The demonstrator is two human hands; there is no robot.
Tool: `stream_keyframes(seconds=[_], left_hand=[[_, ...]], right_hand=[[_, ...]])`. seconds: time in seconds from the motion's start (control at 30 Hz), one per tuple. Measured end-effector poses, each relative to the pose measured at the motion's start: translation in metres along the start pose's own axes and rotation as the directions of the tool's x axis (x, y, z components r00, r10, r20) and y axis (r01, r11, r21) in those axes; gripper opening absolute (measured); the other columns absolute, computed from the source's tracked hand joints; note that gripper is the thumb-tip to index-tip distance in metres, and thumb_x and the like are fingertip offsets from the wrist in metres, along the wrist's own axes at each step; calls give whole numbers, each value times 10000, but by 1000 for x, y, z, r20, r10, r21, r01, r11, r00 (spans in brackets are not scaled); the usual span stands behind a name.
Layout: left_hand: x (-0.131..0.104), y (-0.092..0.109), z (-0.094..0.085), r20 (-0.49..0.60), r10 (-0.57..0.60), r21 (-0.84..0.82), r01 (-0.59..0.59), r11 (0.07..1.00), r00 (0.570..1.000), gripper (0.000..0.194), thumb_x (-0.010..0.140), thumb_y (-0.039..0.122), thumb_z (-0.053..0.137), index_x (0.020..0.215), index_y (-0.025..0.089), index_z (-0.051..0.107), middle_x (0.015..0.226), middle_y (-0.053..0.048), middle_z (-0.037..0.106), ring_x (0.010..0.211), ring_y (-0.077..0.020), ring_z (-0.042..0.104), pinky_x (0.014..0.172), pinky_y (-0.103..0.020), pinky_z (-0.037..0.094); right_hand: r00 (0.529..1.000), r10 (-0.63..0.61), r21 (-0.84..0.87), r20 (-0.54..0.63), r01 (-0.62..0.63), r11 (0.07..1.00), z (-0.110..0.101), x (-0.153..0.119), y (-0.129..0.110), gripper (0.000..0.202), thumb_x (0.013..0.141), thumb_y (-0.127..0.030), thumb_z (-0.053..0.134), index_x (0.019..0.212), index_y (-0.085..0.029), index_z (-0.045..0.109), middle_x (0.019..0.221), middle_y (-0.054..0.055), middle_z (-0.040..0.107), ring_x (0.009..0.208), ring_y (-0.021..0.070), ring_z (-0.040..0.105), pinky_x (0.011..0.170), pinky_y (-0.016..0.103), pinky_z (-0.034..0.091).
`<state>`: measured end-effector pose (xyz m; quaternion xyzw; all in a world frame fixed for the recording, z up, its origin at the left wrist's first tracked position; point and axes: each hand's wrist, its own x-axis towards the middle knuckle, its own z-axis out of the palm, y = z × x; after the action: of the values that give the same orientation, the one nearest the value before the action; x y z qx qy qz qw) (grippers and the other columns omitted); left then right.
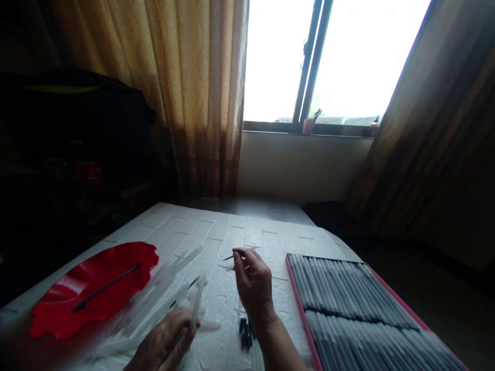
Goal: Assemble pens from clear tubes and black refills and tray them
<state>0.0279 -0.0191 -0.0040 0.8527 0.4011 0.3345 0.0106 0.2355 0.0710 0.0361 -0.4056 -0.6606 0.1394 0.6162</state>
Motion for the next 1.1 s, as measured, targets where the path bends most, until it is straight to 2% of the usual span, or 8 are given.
stream_keyframes(seconds=[0.13,0.23,0.43,0.6,0.83,1.1], left_hand=[[4,-12,9,-34,77,12,-77,997,996,309,1080,347,279,1051,231,564,921,-59,751,884,-185,738,852,-251,574],[6,-16,13,-70,95,43,-92,995,993,235,1062,321,351,1088,225,564,951,-75,758,909,-217,739,868,-297,580],[17,-8,22,-156,69,98,-54,994,985,213,1054,292,359,1083,243,564,947,-66,756,897,-233,742,831,-307,594],[26,-8,31,-243,112,162,-73,984,964,253,1072,335,312,1096,251,550,902,-58,768,830,-235,761,788,-302,601],[38,-15,30,-245,103,178,-60,982,964,306,1085,361,271,1045,259,556,836,-25,750,755,-203,752,708,-267,598],[29,-27,25,-233,27,178,15,984,972,312,1081,390,300,995,265,572,801,-2,731,742,-185,750,675,-243,601]], right_hand=[[996,-53,3,71,53,999,12,3,-7,178,944,-251,549,935,-175,710,854,67,699,644,161,682,557,249,547],[990,-87,-6,113,88,996,16,4,-14,176,940,-223,543,931,-164,708,845,71,701,603,145,669,543,237,531],[968,-157,-5,194,161,987,20,9,-18,180,933,-199,539,913,-161,714,820,74,712,648,152,671,605,245,529],[950,-212,24,230,212,977,20,14,-13,193,937,-202,530,918,-159,717,839,81,722,721,161,688,674,248,542],[939,-233,42,255,230,972,26,25,-5,181,932,-207,540,913,-171,716,854,77,726,758,159,696,699,237,540],[912,-262,76,315,251,965,42,33,-2,183,931,-218,539,931,-183,718,871,63,730,740,152,692,690,236,540]])
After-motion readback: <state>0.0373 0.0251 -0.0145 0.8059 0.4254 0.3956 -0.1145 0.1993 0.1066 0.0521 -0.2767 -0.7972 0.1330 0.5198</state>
